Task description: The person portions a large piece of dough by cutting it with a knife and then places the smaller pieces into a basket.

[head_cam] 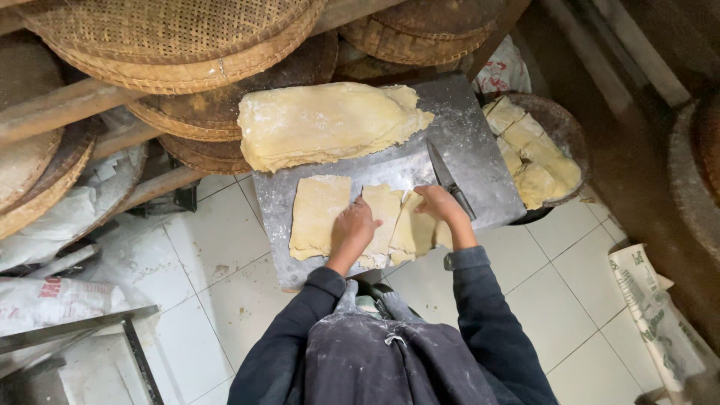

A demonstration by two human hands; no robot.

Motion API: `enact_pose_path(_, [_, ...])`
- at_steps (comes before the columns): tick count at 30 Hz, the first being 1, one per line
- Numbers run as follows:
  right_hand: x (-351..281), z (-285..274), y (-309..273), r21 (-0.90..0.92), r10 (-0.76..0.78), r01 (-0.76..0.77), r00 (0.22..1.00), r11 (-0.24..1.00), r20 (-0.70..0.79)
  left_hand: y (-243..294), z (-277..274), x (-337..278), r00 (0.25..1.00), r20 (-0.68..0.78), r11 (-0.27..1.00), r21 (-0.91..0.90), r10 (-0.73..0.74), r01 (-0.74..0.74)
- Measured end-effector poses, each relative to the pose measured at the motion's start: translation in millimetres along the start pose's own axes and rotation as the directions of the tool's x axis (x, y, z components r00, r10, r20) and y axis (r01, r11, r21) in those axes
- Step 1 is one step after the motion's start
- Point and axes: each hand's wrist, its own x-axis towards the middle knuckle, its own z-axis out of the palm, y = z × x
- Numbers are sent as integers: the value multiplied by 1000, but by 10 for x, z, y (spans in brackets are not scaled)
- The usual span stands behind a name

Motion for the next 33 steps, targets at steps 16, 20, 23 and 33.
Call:
enact_pose_path(16, [-431, 103, 261, -126, 466, -568, 766, 813, -443, -86, -54, -46, 985, -88, 969, -211, -149, 128])
enact_pose_path(20, [-722, 41, -181, 215, 442, -387, 738, 896, -511, -43, -245, -95, 984, -45, 966, -204, -174, 162])
enact_pose_path(23, [-1147, 228, -837, 624, 615, -473, 789, 622, -16, -88, -258, -129, 984, -56, 969, -194, -168, 155])
enact_pose_path(33, [-1653, 1118, -1691, 193, 443, -405, 863, 894, -243, -481, -9, -55, 986, 146, 994, -61, -83, 92])
